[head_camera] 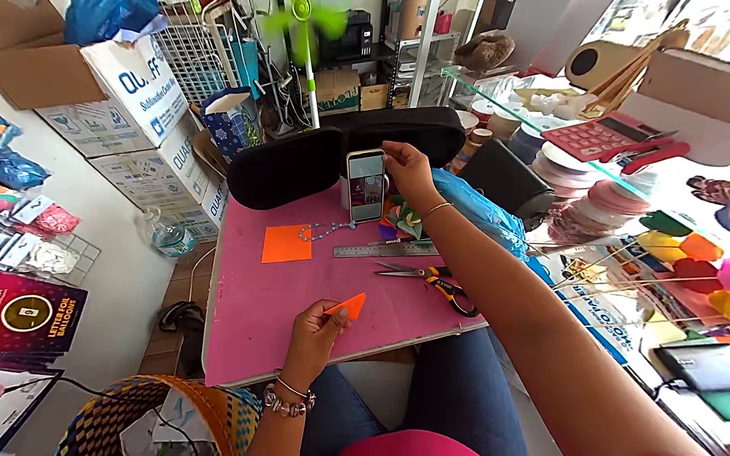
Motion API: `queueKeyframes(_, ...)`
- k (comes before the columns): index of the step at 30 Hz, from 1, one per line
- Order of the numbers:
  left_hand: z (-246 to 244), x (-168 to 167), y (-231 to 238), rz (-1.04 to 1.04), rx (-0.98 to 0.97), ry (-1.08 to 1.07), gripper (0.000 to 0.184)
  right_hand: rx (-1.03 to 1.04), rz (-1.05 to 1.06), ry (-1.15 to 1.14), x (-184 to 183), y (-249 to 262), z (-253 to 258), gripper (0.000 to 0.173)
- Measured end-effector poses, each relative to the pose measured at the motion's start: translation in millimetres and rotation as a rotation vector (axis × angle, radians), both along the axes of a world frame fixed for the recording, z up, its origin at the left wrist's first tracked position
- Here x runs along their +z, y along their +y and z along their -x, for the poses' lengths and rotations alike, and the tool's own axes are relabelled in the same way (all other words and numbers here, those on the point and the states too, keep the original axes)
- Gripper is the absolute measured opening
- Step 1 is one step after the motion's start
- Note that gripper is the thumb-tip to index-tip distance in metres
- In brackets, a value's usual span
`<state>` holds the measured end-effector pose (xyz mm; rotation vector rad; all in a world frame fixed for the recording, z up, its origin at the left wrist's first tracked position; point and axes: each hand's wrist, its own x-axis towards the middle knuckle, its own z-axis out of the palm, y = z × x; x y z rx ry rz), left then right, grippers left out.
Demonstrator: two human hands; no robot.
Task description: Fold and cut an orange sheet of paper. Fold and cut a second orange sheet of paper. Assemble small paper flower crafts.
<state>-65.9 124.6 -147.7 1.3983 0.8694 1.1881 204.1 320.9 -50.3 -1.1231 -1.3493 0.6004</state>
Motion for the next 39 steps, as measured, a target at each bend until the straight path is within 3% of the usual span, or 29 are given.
queueKeyframes(12, -2, 2, -1, 0.025, 0.018, 0.005, 0.007, 0.017, 0.000, 0.037, -1, -16, -11, 0.030)
queueKeyframes(25, -2, 3, -1, 0.043, 0.026, 0.022, 0.008, -0.061, 0.051, -0.096, -8, -35, -4, 0.035)
queueKeyframes(28, -1, 3, -3, 0.048, 0.040, 0.008, 0.008, -0.079, 0.039, -0.241, -16, -70, 3, 0.034)
queueKeyframes(32, 2, -1, -4, 0.035, 0.058, -0.033, 0.022, -0.072, 0.030, -0.651, -36, -142, -5, 0.027)
queueKeyframes(34, 2, -2, -4, 0.034, 0.063, -0.046, 0.026, -0.095, 0.162, -0.812, -46, -174, -21, 0.027)
queueKeyframes(37, 1, 1, -6, 0.008, 0.079, -0.031, 0.030, -0.159, 0.331, -0.915, -62, -213, -41, 0.030)
queueKeyframes(39, -1, 5, -9, 0.012, 0.095, -0.040, 0.031, -0.183, 0.290, -0.912, -80, -234, -48, 0.030)
